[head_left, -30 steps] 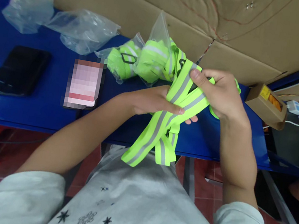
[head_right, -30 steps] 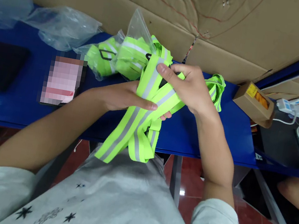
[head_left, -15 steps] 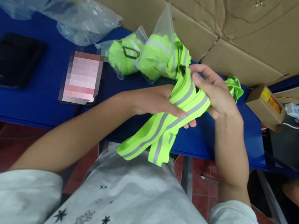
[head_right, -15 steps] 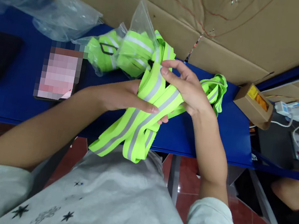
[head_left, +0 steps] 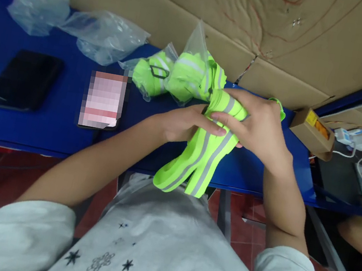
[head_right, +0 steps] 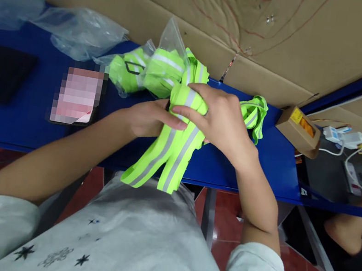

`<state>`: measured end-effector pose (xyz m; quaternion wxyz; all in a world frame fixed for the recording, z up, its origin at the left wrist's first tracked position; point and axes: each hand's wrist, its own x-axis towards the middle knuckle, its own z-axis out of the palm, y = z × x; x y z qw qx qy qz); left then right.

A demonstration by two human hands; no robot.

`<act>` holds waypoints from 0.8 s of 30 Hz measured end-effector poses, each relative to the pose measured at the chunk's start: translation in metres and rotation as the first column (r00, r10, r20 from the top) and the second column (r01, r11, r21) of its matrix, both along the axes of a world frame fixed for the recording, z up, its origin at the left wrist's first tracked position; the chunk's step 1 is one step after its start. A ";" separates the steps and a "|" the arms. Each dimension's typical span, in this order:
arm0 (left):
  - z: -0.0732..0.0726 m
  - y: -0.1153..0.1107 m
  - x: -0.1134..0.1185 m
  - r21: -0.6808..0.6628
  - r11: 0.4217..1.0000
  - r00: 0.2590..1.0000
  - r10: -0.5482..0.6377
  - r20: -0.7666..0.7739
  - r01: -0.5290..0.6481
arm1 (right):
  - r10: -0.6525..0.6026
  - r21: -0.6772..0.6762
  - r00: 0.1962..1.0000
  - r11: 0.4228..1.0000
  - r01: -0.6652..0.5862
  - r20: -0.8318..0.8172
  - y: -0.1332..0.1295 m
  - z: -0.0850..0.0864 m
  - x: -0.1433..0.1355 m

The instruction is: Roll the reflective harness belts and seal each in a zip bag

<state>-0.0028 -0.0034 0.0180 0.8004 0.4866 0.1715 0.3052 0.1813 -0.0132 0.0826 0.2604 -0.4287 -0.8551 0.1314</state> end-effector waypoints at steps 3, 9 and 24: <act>0.007 -0.003 0.003 0.020 0.999 0.999 -0.035 0.003 0.035 | -0.109 0.089 0.989 0.989 0.118 -0.103 -0.002 0.012 0.001; 0.012 -0.009 0.005 0.160 0.975 0.987 -0.147 -0.068 0.157 | -0.184 -0.240 0.892 0.967 0.088 -0.413 0.003 0.020 0.011; -0.011 0.004 0.006 0.297 0.955 0.994 0.011 -0.111 0.023 | 0.115 -0.279 0.984 0.949 -0.149 -0.135 0.012 -0.021 0.018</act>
